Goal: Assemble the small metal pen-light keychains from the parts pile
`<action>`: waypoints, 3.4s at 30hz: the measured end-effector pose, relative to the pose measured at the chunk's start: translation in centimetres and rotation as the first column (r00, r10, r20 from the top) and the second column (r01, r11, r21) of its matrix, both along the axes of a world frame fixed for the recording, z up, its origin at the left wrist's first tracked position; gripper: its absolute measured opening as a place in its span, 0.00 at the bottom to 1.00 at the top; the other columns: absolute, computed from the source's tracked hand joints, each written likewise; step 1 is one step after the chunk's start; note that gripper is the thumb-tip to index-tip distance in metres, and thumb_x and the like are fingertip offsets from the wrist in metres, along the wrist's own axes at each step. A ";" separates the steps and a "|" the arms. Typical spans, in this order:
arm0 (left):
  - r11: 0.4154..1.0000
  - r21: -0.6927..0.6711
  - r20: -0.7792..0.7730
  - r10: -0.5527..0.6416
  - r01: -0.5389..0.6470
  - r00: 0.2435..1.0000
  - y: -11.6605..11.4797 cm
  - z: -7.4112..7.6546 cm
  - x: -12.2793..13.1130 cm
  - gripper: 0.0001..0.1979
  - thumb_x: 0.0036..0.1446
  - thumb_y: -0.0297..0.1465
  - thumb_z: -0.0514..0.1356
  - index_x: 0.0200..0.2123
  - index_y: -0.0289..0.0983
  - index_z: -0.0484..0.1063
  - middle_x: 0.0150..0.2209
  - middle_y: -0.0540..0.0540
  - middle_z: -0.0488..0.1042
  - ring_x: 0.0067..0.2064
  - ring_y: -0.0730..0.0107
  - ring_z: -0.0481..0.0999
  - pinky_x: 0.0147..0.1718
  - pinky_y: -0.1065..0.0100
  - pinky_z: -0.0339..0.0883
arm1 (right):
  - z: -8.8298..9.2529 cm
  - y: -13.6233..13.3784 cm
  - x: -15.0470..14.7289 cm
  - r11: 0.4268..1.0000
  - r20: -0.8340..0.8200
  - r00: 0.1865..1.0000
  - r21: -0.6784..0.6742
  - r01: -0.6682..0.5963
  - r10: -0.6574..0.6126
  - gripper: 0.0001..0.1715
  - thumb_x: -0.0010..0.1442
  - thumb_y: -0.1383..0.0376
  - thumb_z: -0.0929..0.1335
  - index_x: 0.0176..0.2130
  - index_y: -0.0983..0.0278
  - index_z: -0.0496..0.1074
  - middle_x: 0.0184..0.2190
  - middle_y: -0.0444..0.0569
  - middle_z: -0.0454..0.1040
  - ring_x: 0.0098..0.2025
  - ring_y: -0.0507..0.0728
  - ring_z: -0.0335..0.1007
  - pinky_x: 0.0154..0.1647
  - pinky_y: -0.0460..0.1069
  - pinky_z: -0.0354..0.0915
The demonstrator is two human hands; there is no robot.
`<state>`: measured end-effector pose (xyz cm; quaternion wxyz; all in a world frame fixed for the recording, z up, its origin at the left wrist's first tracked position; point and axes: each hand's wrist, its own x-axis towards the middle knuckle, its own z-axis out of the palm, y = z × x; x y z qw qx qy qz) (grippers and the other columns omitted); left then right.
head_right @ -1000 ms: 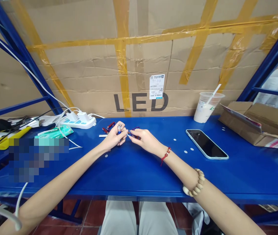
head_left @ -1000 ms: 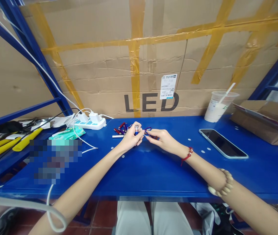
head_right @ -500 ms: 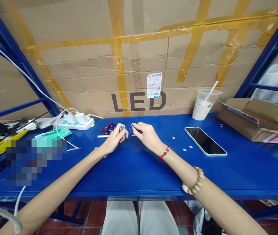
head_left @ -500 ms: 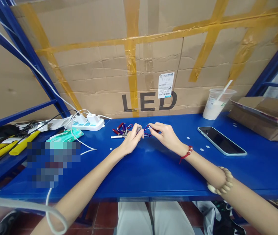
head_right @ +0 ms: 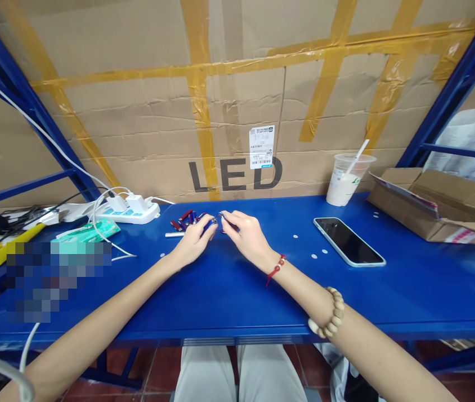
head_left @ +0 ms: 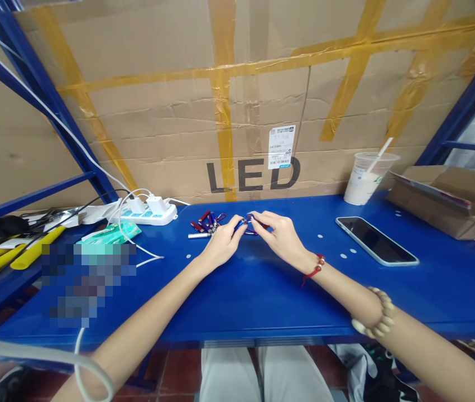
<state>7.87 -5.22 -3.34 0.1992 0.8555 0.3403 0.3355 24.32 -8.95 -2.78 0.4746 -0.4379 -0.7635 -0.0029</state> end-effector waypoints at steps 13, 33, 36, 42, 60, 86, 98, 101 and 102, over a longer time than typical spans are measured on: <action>0.994 0.070 -0.116 -0.077 0.086 0.990 1.8 -0.6 -0.6 0.07 0.57 0.33 0.53 0.37 0.39 0.67 0.39 0.45 0.74 0.41 0.62 0.71 0.42 0.62 0.63 | -0.4 1.1 1.3 0.849 -0.022 0.965 -0.469 -0.242 0.263 0.38 0.56 0.56 0.67 0.61 0.67 0.56 0.21 0.39 0.67 0.21 0.49 0.63 0.25 0.44 0.62; 0.815 0.311 -0.173 0.554 -0.489 0.815 3.6 3.5 -4.7 0.13 0.58 0.37 0.50 0.31 0.38 0.70 0.32 0.43 0.75 0.37 0.60 0.71 0.37 0.64 0.62 | -0.4 3.9 10.7 0.557 0.456 0.637 -0.315 0.769 -0.621 0.22 0.60 0.70 0.59 0.51 0.65 0.70 0.45 0.58 0.74 0.46 0.62 0.71 0.43 0.52 0.64; 0.820 0.279 -0.258 0.565 -0.500 0.783 4.0 3.8 -5.7 0.14 0.57 0.38 0.52 0.30 0.38 0.74 0.33 0.43 0.77 0.37 0.60 0.73 0.35 0.66 0.62 | -0.7 4.0 11.0 0.514 0.482 0.607 -0.325 0.794 -0.632 0.22 0.59 0.70 0.59 0.52 0.66 0.69 0.44 0.60 0.74 0.46 0.63 0.71 0.42 0.53 0.64; 0.871 0.174 -0.474 0.484 -0.460 0.736 3.9 3.9 -6.5 0.12 0.50 0.42 0.60 0.28 0.40 0.77 0.32 0.43 0.78 0.37 0.57 0.75 0.32 0.66 0.61 | -1.1 4.1 11.1 0.496 0.534 0.585 -0.319 0.808 -0.610 0.18 0.59 0.70 0.61 0.46 0.67 0.73 0.44 0.60 0.73 0.48 0.63 0.69 0.42 0.53 0.64; 0.901 0.148 -0.422 0.429 -0.407 0.798 3.1 3.3 -4.8 0.12 0.51 0.40 0.56 0.28 0.40 0.75 0.33 0.44 0.79 0.38 0.59 0.76 0.33 0.67 0.63 | -1.8 0.7 -0.9 0.967 0.411 0.890 -0.234 -0.104 0.195 0.23 0.64 0.60 0.58 0.58 0.60 0.61 0.57 0.53 0.63 0.58 0.58 0.57 0.55 0.57 0.55; 0.802 -0.598 0.385 0.269 0.016 0.883 1.8 2.5 -1.7 0.21 0.55 0.45 0.54 0.20 0.35 0.60 0.12 0.56 0.57 0.12 0.82 0.57 0.13 0.75 0.45 | -2.7 2.1 -0.6 0.972 0.545 0.829 -0.237 0.005 0.129 0.29 0.60 0.47 0.59 0.56 0.56 0.65 0.60 0.53 0.55 0.62 0.65 0.46 0.59 0.63 0.49; 0.582 -0.781 0.552 0.474 0.226 0.686 3.2 1.9 -1.8 0.22 0.50 0.47 0.59 0.19 0.35 0.62 0.13 0.56 0.57 0.13 0.85 0.54 0.12 0.76 0.44 | -1.7 2.3 0.1 0.996 0.533 0.845 -0.090 0.008 0.041 0.12 0.59 0.59 0.66 0.32 0.61 0.77 0.51 0.53 0.68 0.53 0.62 0.59 0.50 0.57 0.56; 0.558 -0.794 0.573 0.554 0.241 0.604 3.6 1.8 -2.0 0.19 0.51 0.46 0.60 0.27 0.33 0.69 0.17 0.54 0.64 0.13 0.86 0.56 0.12 0.78 0.46 | -1.8 2.4 0.2 0.997 0.527 0.848 -0.078 -0.021 0.059 0.10 0.58 0.60 0.67 0.31 0.61 0.77 0.49 0.52 0.70 0.51 0.61 0.61 0.48 0.56 0.57; 0.550 -0.792 0.585 0.563 0.264 0.584 3.7 1.7 -2.1 0.18 0.51 0.44 0.60 0.29 0.33 0.70 0.19 0.53 0.66 0.14 0.87 0.57 0.12 0.78 0.47 | -1.9 2.4 0.3 0.997 0.524 0.850 -0.072 -0.023 0.057 0.10 0.58 0.61 0.67 0.31 0.61 0.77 0.48 0.52 0.70 0.50 0.60 0.62 0.47 0.55 0.57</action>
